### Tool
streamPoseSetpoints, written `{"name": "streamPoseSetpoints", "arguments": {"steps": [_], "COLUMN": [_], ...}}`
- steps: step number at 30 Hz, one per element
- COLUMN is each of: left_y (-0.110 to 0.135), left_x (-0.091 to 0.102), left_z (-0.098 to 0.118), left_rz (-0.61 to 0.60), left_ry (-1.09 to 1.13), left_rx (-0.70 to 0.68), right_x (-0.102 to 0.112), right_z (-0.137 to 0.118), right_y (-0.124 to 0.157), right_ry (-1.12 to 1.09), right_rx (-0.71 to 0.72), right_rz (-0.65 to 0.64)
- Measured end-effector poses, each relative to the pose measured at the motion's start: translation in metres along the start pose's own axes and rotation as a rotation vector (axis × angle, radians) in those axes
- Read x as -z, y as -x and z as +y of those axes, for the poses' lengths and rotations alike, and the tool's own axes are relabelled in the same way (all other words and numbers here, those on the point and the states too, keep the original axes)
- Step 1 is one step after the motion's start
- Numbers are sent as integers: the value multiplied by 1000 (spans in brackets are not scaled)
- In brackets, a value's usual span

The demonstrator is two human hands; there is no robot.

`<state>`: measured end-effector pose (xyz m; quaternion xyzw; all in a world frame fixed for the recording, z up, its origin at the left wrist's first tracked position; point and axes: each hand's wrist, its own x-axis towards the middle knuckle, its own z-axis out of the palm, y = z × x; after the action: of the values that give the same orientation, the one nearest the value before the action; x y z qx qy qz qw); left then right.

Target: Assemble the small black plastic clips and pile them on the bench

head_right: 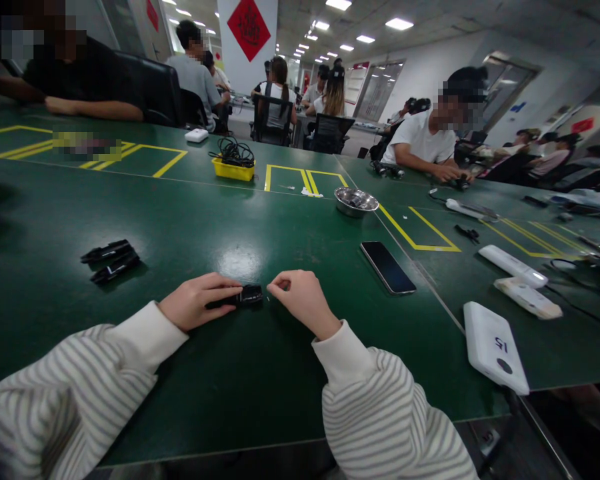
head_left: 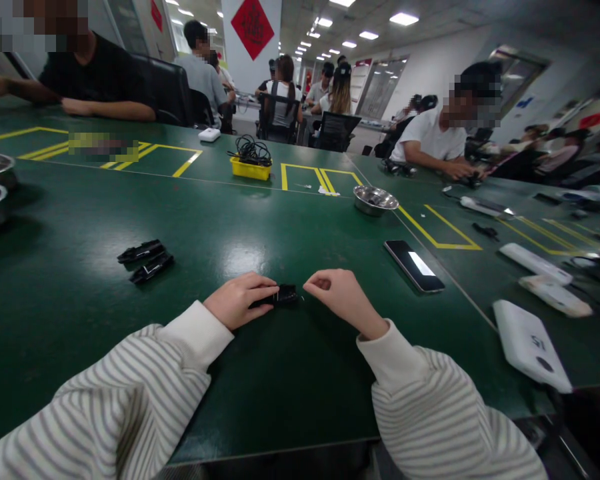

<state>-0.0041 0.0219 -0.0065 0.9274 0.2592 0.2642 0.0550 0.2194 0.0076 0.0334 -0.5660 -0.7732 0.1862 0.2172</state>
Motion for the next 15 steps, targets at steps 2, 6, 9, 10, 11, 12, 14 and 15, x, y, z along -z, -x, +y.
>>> {"name": "streamPoseSetpoints", "arguments": {"steps": [2, 6, 9, 10, 11, 12, 14, 15], "left_y": [0, -1, -1, -1, -1, -1, -1, -1], "left_x": [0, 0, -1, -1, -1, -1, -1, 0], "left_z": [0, 1, 0, 0, 0, 1, 2, 2], "left_rz": [5, 12, 9, 7, 5, 3, -1, -2], "left_ry": [-3, -9, -3, 0, 2, 4, 7, 8], "left_rx": [9, 4, -3, -6, -8, -11, -19, -24], "right_x": [-1, -7, -7, -7, -6, -6, -5, -5], "right_z": [1, -3, -6, -7, -7, -7, -7, -8], "right_y": [1, 1, 2, 2, 2, 3, 4, 4], "right_ry": [15, 55, 55, 46, 30, 10, -52, -95], "right_rx": [-10, -8, -32, -38, -40, -37, -9, 14], "right_rz": [-72, -108, -160, -180, -194, -200, -173, -150]}}
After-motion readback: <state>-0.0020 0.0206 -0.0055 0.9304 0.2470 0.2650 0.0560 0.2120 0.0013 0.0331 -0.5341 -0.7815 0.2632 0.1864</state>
